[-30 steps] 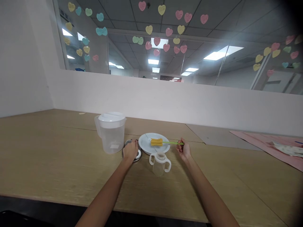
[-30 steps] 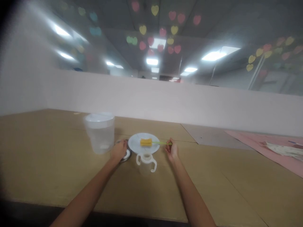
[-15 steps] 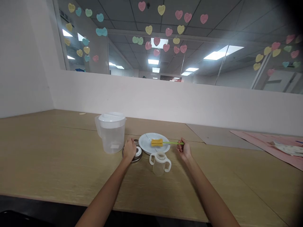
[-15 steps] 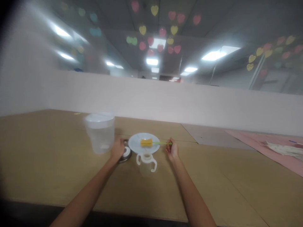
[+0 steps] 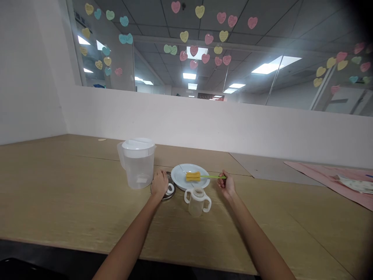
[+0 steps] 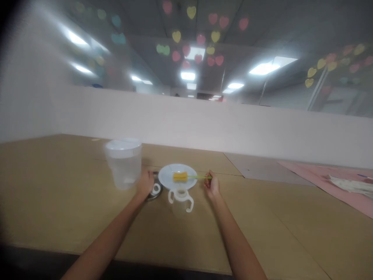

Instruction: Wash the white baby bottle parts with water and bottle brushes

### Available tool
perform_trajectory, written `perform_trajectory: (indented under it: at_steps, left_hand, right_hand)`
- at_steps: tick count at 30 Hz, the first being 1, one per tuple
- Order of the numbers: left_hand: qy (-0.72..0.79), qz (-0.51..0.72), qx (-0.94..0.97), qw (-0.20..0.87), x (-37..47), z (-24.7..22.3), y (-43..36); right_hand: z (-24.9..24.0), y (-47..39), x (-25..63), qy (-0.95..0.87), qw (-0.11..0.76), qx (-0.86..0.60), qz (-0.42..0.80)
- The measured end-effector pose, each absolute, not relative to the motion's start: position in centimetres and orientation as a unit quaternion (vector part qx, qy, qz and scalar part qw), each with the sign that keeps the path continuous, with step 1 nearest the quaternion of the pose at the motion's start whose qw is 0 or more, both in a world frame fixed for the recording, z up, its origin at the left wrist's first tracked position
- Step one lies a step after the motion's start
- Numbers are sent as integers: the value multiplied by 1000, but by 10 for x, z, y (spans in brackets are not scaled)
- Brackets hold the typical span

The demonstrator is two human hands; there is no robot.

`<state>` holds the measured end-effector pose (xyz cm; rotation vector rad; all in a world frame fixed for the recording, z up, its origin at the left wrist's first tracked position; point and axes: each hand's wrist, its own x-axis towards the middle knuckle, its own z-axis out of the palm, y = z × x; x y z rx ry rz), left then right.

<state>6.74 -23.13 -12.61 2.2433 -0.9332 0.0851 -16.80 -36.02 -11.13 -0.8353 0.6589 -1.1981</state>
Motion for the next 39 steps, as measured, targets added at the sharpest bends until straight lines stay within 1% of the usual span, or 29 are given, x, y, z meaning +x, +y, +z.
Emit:
perform_trajectory:
  at_steps: [11, 16, 28, 37, 39]
  left_hand:
    - [-428, 36, 856, 288, 66, -124, -227]
    - [-427, 50, 862, 269, 70, -124, -229]
    - [-415, 56, 871, 258, 74, -121, -227]
    - [-417, 81, 870, 250, 66, -118, -223]
    - [-418, 96, 864, 262, 66, -118, -220]
  right_hand:
    - [-112, -360, -168, 296, 699, -377, -531]
    - [-111, -358, -168, 298, 700, -371, -533]
    - [-109, -357, -168, 293, 702, -364, -538]
    - [-106, -355, -169, 298, 703, -366, -532]
    - [-106, -355, -169, 294, 704, -367, -532]
